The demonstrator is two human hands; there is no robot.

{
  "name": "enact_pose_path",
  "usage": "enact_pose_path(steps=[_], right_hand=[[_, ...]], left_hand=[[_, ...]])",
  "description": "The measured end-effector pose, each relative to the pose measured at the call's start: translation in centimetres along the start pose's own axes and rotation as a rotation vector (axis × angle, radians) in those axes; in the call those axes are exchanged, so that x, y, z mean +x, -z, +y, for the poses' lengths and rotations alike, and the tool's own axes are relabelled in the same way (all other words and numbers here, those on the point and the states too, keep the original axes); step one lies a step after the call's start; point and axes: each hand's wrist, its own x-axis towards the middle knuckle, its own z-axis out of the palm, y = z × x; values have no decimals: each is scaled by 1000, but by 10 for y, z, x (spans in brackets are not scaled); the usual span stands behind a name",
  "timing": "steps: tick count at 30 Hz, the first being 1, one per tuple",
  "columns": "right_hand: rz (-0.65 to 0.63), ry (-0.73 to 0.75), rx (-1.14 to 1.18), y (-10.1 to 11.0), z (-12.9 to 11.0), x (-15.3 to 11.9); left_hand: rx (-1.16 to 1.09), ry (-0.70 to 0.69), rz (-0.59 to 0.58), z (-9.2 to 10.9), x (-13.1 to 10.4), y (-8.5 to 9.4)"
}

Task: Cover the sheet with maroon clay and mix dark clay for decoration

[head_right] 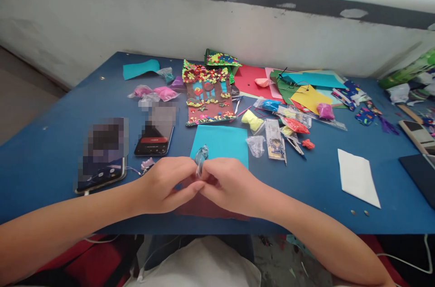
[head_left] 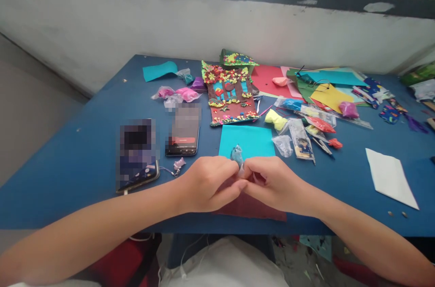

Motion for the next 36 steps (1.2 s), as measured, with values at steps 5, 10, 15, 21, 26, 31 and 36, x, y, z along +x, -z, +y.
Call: enact_pose_path(steps=[5, 10, 15, 21, 26, 31, 36], right_hand=[[133, 164, -198, -10, 8, -3], [45, -14, 21, -3, 3, 0], [26, -155, 205, 11, -1, 4], [408, 46, -284, 6, 9, 7], [562, 204, -437, -8, 14, 1], [383, 184, 24, 3, 5, 1], [401, 11, 269, 12, 4, 3]], left_hand=[[28, -27, 1, 0, 0, -2], [-122, -21, -12, -7, 3, 2], [-244, 116, -17, -12, 9, 12], [-96, 78, 123, -14, 10, 10], [76, -127, 174, -10, 5, 5], [413, -58, 333, -19, 8, 17], [584, -158, 156, -30, 12, 23]])
